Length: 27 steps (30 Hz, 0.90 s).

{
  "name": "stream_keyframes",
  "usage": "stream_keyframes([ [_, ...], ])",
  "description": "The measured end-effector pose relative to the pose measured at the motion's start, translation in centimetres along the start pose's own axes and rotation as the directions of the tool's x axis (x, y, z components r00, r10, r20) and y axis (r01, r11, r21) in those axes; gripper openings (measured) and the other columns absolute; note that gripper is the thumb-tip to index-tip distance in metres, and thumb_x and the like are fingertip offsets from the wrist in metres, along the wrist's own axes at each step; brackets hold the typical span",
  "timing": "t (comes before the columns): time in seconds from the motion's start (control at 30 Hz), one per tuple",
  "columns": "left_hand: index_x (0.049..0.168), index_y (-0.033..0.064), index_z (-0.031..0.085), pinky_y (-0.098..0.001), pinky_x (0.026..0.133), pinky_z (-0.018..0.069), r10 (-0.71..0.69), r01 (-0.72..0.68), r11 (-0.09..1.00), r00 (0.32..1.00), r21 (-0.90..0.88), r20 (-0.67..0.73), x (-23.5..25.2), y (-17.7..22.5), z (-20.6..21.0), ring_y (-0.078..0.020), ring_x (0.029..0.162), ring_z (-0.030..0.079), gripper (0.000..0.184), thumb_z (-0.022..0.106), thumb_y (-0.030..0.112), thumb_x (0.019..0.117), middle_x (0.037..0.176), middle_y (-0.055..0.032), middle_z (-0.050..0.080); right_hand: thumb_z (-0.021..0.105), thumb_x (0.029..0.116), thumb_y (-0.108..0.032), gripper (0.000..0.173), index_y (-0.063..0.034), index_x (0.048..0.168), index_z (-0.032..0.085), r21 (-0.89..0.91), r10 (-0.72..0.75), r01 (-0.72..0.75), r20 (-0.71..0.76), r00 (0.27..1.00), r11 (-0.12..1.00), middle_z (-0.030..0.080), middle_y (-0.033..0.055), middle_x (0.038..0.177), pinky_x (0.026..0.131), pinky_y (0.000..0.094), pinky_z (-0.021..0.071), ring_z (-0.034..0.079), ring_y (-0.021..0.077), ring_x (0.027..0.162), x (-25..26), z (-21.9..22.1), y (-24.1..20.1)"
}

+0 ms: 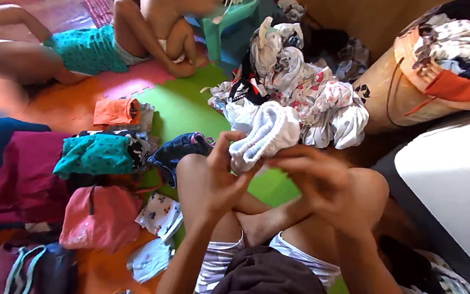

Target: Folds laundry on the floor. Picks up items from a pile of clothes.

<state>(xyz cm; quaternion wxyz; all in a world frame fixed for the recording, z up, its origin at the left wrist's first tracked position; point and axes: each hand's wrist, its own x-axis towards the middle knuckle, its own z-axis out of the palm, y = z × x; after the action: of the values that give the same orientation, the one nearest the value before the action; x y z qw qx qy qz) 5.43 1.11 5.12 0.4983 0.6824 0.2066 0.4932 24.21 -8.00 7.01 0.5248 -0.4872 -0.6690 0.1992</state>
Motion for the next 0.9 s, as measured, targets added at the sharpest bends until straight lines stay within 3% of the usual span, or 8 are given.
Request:
stream_keyframes([
  [0.07, 0.126, 0.0119, 0.056, -0.0198, 0.078, 0.0594, -0.015, 0.016, 1.0, 0.996, -0.011, 0.086, 0.6, 1.0, -2.8, -0.0006, 0.09, 0.067, 0.04, 0.072, 0.004, 0.0901, 0.106, 0.0064, 0.069, 0.08, 0.0884, -0.019, 0.052, -0.0214, 0.135, 0.058, 0.044, -0.04, 0.043, -0.078, 0.996, 0.998, 0.061, -0.0053, 0.129, 0.089, 0.0262, 0.0571, 0.063, 0.0079, 0.108, 1.7, -1.0, 1.1],
  [0.13, 0.122, 0.005, 0.059, -0.017, 0.08, 0.0579, -0.014, 0.019, 0.999, 0.987, -0.03, 0.158, 1.5, 1.8, -5.0, 0.0022, 0.091, 0.066, 0.033, 0.069, 0.002, 0.0908, 0.104, 0.0058, 0.069, 0.092, 0.0723, -0.027, 0.087, -0.0175, 0.145, 0.046, 0.128, -0.036, 0.027, 0.067, 0.997, 0.991, 0.056, -0.0042, 0.139, 0.103, 0.0297, 0.053, 0.057, 0.0097, 0.124, 3.9, 0.0, 2.8],
  [0.2, 0.115, -0.0037, 0.062, -0.0172, 0.079, 0.0571, -0.007, -0.012, 0.99, 0.991, 0.138, 0.137, 2.2, 1.7, -6.9, 0.0023, 0.087, 0.066, 0.028, 0.069, 0.002, 0.089, 0.097, 0.0016, 0.069, 0.094, 0.0652, -0.017, 0.072, -0.0116, 0.129, 0.061, 0.234, 0.015, -0.054, 0.168, 0.986, 0.971, 0.069, -0.0054, 0.121, 0.094, 0.0251, 0.059, 0.066, 0.0035, 0.11, 5.4, 3.7, 4.5],
  [0.33, 0.105, 0.0034, 0.07, -0.0323, 0.069, 0.0571, -0.111, 0.097, 0.724, 0.994, 0.683, -0.024, 0.7, 1.6, -10.9, -0.0121, 0.076, 0.07, 0.042, 0.083, 0.035, 0.0803, 0.084, -0.0067, 0.072, 0.081, 0.0811, -0.009, 0.043, -0.0108, 0.119, 0.061, 0.23, 0.011, -0.053, 0.18, 0.984, 0.972, 0.067, -0.0035, 0.105, 0.08, 0.0185, 0.058, 0.066, 0.0001, 0.096, 7.2, 9.3, 4.0],
  [0.4, 0.095, 0.0013, 0.071, -0.0272, 0.068, 0.0545, 0.082, -0.025, 0.665, 0.996, 0.747, -0.04, -1.6, 3.1, -12.4, -0.0112, 0.073, 0.068, 0.024, 0.078, 0.023, 0.0864, 0.079, -0.0076, 0.071, 0.077, 0.086, -0.015, 0.034, -0.0122, 0.116, 0.062, 0.206, -0.151, 0.118, 0.15, 0.977, 0.971, 0.066, -0.0073, 0.106, 0.085, 0.0182, 0.0568, 0.064, -0.0025, 0.099, 7.3, 10.0, 2.7],
  [0.57, 0.101, 0.0073, 0.075, -0.0408, 0.108, 0.051, 0.236, -0.153, 0.763, 0.971, 0.627, -0.05, -13.2, 0.9, -12.9, -0.0147, 0.111, 0.071, 0.018, 0.057, 0.012, 0.1037, 0.108, -0.0049, 0.078, 0.055, 0.1044, -0.012, 0.01, -0.0114, 0.105, 0.066, 0.254, -0.527, 0.464, 0.338, 0.78, 0.849, 0.075, 0.0113, 0.113, 0.096, 0.0427, 0.0587, 0.071, 0.0259, 0.112, 0.9, 11.3, 3.0],
  [0.73, 0.104, 0.0119, 0.079, -0.0395, 0.11, 0.0518, -0.13, 0.189, 0.82, 0.981, 0.54, -0.146, -26.8, -9.0, -9.4, -0.014, 0.112, 0.071, 0.022, 0.06, 0.003, 0.0973, 0.11, -0.0015, 0.078, 0.067, 0.0951, -0.012, 0.01, -0.0088, 0.102, 0.073, 0.233, -0.328, 0.234, 0.573, 0.751, 0.944, 0.075, 0.0088, 0.111, 0.094, 0.0376, 0.0601, 0.072, 0.0208, 0.107, -11.2, 14.8, 12.8],
  [0.9, 0.108, 0.009, 0.077, -0.0391, 0.091, 0.0581, -0.227, 0.358, 0.761, 0.928, 0.542, -0.294, -24.1, -7.8, -10.0, -0.0155, 0.093, 0.073, 0.022, 0.066, 0.021, 0.0924, 0.097, -0.0048, 0.078, 0.078, 0.0888, -0.023, 0.032, -0.0094, 0.117, 0.068, 0.236, -0.045, -0.059, 0.413, 0.909, 0.97, 0.075, 0.0044, 0.108, 0.09, 0.033, 0.0617, 0.072, 0.0112, 0.1, -9.0, 15.3, 12.3],
])
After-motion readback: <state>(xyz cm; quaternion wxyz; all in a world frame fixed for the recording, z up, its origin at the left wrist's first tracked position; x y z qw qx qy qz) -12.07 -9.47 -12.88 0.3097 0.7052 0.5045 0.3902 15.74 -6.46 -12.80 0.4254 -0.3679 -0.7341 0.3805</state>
